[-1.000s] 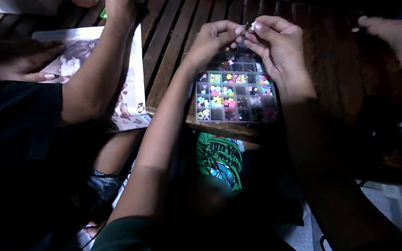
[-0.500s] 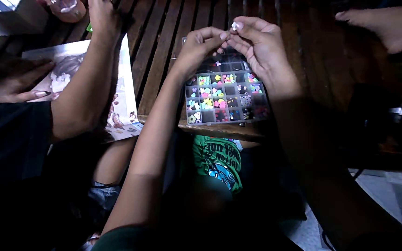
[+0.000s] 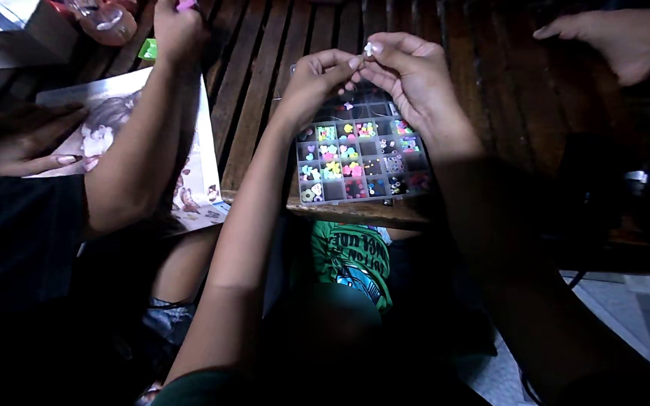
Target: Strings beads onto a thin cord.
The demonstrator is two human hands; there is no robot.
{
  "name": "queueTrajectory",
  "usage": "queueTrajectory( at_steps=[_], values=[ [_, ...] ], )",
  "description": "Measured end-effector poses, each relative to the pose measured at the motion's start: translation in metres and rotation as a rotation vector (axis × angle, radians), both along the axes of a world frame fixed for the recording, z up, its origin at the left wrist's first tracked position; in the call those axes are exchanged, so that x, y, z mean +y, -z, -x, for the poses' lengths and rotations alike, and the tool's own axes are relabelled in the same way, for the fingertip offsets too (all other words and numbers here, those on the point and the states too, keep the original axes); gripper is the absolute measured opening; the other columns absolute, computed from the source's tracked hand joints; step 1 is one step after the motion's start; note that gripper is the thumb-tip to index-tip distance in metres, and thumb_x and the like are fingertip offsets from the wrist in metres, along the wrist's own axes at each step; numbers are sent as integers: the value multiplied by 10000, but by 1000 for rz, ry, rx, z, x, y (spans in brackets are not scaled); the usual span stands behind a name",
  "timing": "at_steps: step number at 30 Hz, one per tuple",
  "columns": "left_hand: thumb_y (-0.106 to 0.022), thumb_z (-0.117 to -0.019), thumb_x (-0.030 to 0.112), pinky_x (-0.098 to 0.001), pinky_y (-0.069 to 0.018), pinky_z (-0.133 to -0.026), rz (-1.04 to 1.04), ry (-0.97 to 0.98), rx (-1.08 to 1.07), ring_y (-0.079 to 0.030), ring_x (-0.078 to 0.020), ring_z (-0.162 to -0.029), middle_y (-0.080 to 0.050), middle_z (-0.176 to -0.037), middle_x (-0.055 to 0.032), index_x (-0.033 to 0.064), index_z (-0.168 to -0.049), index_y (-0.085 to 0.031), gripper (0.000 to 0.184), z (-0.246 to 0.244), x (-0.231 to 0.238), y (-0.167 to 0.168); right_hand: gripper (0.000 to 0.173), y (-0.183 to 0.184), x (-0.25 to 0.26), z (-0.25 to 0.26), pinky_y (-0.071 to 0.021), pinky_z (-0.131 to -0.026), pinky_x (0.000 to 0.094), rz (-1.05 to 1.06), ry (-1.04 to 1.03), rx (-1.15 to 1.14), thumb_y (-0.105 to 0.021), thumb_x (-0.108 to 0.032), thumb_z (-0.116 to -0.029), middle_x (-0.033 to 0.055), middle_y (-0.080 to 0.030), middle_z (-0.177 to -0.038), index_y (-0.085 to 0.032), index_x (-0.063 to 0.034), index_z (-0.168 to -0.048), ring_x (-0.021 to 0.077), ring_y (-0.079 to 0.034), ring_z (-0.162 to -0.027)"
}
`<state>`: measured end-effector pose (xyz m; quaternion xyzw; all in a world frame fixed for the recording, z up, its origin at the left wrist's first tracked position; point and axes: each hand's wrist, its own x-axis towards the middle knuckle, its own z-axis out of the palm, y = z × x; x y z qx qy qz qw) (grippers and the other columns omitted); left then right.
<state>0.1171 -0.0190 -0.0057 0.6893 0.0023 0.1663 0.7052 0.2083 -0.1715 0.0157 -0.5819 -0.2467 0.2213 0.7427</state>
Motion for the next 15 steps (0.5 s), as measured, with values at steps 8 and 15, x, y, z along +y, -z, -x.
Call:
queueTrajectory(
  at_steps=[8, 15],
  values=[
    [-563, -1038, 73, -213, -542, -736, -5, -18, -9, -640, -42, -762, -684, -838, 36, 40, -1012, -674, 118, -3, 2, 3, 132, -1, 0, 1, -616, -868, 277, 39, 11, -76, -618, -13, -999, 41, -704, -1003, -667, 18, -1118, 113, -722, -895],
    [-567, -1034, 63, -208, -546, -738, 4, -31, -16, -648, -34, -762, -690, -836, 43, 46, -1017, -656, 92, -2, 0, 3, 188, 1, -2, -1, -610, -885, 270, 56, -10, -199, -639, 20, -972, 35, -715, -1014, -652, 21, -1160, 101, -724, -920]
  ],
)
